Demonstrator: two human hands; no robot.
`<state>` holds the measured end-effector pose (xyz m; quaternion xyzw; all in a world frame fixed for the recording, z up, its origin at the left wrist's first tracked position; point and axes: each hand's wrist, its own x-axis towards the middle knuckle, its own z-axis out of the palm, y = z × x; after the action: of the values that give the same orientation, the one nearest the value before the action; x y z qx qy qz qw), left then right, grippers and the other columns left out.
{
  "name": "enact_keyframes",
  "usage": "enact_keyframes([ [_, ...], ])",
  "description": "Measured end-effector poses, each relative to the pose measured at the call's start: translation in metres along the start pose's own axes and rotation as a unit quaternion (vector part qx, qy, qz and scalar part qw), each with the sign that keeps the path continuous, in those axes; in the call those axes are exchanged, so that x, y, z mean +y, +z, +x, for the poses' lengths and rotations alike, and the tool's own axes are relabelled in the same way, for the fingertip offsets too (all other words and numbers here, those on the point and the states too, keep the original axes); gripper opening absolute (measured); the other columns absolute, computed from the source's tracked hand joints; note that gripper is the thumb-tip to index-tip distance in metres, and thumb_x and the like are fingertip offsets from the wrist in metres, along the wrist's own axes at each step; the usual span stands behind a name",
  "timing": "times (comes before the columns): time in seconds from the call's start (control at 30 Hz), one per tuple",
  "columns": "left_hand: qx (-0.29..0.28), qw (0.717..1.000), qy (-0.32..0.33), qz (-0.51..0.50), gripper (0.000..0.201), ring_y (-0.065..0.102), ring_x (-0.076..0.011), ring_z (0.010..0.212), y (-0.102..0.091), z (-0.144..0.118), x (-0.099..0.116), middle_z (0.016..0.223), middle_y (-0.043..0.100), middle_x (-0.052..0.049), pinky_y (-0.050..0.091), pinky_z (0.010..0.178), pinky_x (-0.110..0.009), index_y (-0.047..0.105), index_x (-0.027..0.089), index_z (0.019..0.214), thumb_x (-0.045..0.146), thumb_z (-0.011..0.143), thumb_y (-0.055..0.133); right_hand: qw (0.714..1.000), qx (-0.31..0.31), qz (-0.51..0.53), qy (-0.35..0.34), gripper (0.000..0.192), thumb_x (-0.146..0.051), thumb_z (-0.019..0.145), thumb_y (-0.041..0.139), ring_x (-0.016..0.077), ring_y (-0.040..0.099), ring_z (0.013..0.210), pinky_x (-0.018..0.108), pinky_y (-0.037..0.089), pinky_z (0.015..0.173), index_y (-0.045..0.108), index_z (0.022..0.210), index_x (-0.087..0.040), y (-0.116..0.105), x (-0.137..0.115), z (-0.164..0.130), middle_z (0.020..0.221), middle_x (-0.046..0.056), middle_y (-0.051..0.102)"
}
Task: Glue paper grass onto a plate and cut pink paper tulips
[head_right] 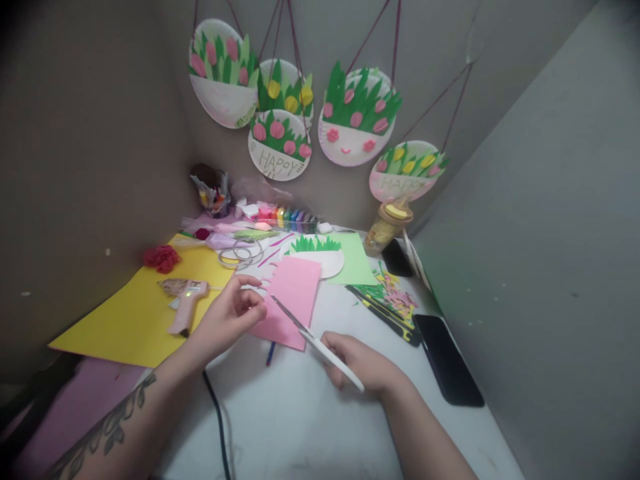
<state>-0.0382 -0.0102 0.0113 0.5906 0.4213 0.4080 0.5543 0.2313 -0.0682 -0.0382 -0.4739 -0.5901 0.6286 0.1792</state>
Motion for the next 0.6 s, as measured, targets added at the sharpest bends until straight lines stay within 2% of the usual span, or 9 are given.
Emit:
enact_keyframes([
  [0.1, 0.003, 1.000, -0.002, 0.030, 0.019, 0.054, -0.0109, 0.066, -0.001, 0.001, -0.001, 0.073, 0.058, 0.002, 0.040, 0.062, -0.023, 0.053, 0.018, 0.092, 0.027, 0.077, 0.062, 1.000, 0.014, 0.004, -0.003, 0.024, -0.014, 0.055, 0.057, 0.0090, 0.040, 0.055, 0.020, 0.028, 0.048, 0.049, 0.077, -0.018, -0.003, -0.002, -0.002, 0.065, -0.005, 0.053],
  [0.2, 0.006, 0.998, -0.008, 0.057, 0.014, 0.056, -0.0125, 0.071, -0.002, 0.002, -0.001, 0.078, 0.062, -0.001, 0.042, 0.064, -0.024, 0.062, 0.018, 0.086, 0.030, 0.079, 0.062, 0.999, 0.044, -0.002, -0.008, 0.023, -0.014, 0.055, 0.057, 0.0092, 0.040, 0.055, 0.020, 0.028, 0.048, 0.048, 0.076, -0.019, -0.004, -0.008, -0.004, 0.064, -0.005, 0.052],
  [0.27, 0.013, 0.998, -0.014, 0.062, 0.016, 0.058, -0.0137, 0.071, -0.002, 0.002, -0.002, 0.077, 0.064, -0.002, 0.043, 0.063, -0.024, 0.065, 0.018, 0.086, 0.032, 0.080, 0.061, 0.996, 0.084, -0.021, -0.008, 0.020, -0.016, 0.058, 0.058, 0.0104, 0.042, 0.056, 0.021, 0.029, 0.048, 0.047, 0.074, -0.020, -0.005, -0.010, -0.003, 0.064, -0.004, 0.051],
  [0.3, 0.018, 0.998, -0.019, 0.060, 0.017, 0.059, -0.0143, 0.070, -0.002, 0.002, -0.003, 0.077, 0.065, -0.002, 0.044, 0.062, -0.024, 0.066, 0.018, 0.087, 0.033, 0.080, 0.061, 0.992, 0.122, -0.041, -0.006, 0.019, -0.019, 0.060, 0.059, 0.0113, 0.043, 0.056, 0.022, 0.031, 0.049, 0.047, 0.075, -0.021, -0.006, -0.010, -0.002, 0.064, -0.004, 0.051],
  [0.37, 0.027, 0.998, -0.028, 0.055, 0.020, 0.061, -0.0150, 0.069, -0.002, 0.003, -0.005, 0.077, 0.066, -0.003, 0.045, 0.061, -0.025, 0.067, 0.018, 0.089, 0.035, 0.081, 0.060, 0.962, 0.251, -0.106, 0.011, 0.022, -0.025, 0.063, 0.064, 0.0138, 0.047, 0.060, 0.023, 0.034, 0.052, 0.048, 0.077, -0.022, -0.008, -0.008, 0.002, 0.068, -0.003, 0.053],
  [0.43, 0.033, 0.997, -0.030, 0.059, 0.023, 0.062, -0.0153, 0.068, -0.002, 0.005, -0.008, 0.078, 0.066, -0.003, 0.047, 0.062, -0.026, 0.068, 0.017, 0.090, 0.036, 0.080, 0.061, 0.901, 0.397, -0.169, 0.041, 0.030, -0.033, 0.063, 0.070, 0.0170, 0.052, 0.065, 0.025, 0.036, 0.055, 0.050, 0.082, -0.023, -0.014, -0.003, 0.007, 0.074, 0.000, 0.057],
  [0.47, 0.034, 0.997, -0.028, 0.066, 0.024, 0.062, -0.0156, 0.069, -0.002, 0.006, -0.009, 0.079, 0.067, -0.004, 0.047, 0.063, -0.026, 0.069, 0.017, 0.091, 0.037, 0.080, 0.061, 0.875, 0.446, -0.181, 0.051, 0.034, -0.036, 0.062, 0.072, 0.0189, 0.054, 0.068, 0.027, 0.038, 0.057, 0.051, 0.084, -0.023, -0.017, 0.000, 0.010, 0.077, 0.002, 0.058],
  [0.53, 0.036, 0.996, -0.021, 0.077, 0.026, 0.063, -0.0166, 0.074, -0.002, 0.007, -0.013, 0.082, 0.069, -0.005, 0.047, 0.066, -0.027, 0.069, 0.018, 0.096, 0.037, 0.079, 0.062, 0.854, 0.484, -0.183, 0.052, 0.039, -0.041, 0.062, 0.073, 0.0222, 0.057, 0.073, 0.030, 0.041, 0.062, 0.053, 0.090, -0.022, -0.025, 0.006, 0.011, 0.084, 0.005, 0.060],
  [0.6, 0.041, 0.997, -0.017, 0.067, 0.029, 0.064, -0.0178, 0.080, -0.002, 0.009, -0.016, 0.086, 0.070, -0.006, 0.047, 0.070, -0.027, 0.067, 0.018, 0.101, 0.035, 0.078, 0.064, 0.848, 0.487, -0.207, 0.044, 0.042, -0.044, 0.063, 0.072, 0.0250, 0.058, 0.079, 0.034, 0.043, 0.067, 0.055, 0.093, -0.021, -0.032, 0.008, 0.011, 0.088, 0.007, 0.060],
])
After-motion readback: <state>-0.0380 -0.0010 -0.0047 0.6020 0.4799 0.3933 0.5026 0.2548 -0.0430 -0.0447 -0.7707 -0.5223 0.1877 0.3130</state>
